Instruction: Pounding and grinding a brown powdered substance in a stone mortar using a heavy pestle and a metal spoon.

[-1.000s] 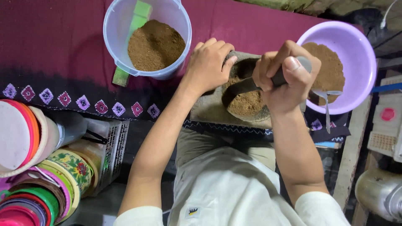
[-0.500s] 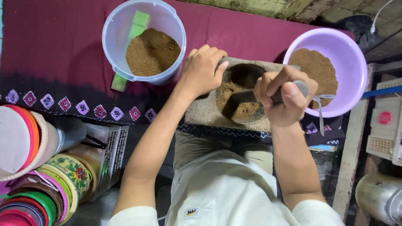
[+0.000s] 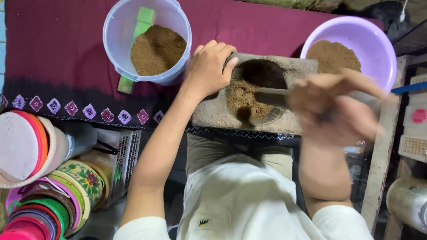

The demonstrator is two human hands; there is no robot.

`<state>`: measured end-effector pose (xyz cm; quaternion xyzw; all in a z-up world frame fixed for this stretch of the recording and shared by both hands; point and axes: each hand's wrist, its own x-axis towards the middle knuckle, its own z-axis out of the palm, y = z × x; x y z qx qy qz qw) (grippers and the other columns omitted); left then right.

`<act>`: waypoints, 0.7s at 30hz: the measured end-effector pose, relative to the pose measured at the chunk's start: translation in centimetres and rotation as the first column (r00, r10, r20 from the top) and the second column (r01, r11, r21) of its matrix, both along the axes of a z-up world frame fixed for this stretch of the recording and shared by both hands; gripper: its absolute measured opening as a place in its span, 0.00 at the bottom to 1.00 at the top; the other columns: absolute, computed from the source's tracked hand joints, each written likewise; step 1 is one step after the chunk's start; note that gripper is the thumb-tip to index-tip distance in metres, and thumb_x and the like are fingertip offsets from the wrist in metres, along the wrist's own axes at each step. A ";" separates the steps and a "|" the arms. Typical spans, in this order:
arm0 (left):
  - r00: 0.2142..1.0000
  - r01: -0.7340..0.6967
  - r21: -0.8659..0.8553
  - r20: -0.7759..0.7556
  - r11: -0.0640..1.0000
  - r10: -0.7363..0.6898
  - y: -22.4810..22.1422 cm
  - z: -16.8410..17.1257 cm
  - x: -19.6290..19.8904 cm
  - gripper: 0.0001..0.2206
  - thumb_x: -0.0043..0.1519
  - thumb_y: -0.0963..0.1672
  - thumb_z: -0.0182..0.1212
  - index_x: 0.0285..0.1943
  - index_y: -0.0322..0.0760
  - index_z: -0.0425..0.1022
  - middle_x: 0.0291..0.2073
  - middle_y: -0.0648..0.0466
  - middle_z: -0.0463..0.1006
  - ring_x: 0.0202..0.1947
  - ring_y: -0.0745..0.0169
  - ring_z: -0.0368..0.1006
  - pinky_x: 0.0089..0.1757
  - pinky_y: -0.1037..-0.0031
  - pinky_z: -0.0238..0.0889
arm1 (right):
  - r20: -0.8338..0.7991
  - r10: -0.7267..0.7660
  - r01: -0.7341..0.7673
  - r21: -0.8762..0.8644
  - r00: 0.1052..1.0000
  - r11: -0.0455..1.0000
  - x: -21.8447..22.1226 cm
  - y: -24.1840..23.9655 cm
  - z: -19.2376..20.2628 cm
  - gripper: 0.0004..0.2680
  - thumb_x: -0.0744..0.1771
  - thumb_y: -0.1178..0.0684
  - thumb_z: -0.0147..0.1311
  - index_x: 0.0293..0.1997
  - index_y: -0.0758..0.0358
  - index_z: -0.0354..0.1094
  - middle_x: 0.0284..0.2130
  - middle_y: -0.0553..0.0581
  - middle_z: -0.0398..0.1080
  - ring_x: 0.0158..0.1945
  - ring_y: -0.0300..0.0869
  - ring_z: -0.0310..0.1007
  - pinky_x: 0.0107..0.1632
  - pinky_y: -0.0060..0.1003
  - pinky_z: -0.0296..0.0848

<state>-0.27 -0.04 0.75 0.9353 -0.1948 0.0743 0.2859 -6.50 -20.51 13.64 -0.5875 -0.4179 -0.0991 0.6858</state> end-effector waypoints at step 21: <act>1.000 -0.008 0.018 0.006 1.000 0.007 -0.1 0.4 0.2 0.10 0.66 0.45 0.55 0.50 0.38 0.78 0.40 0.53 0.82 0.42 0.52 0.73 0.46 0.53 0.64 | -0.350 -0.234 0.290 0.116 0.907 0.950 3.9 -0.6 -6.0 0.14 0.67 0.46 0.51 0.24 0.62 0.56 0.11 0.52 0.50 0.12 0.36 0.48 0.17 0.30 0.49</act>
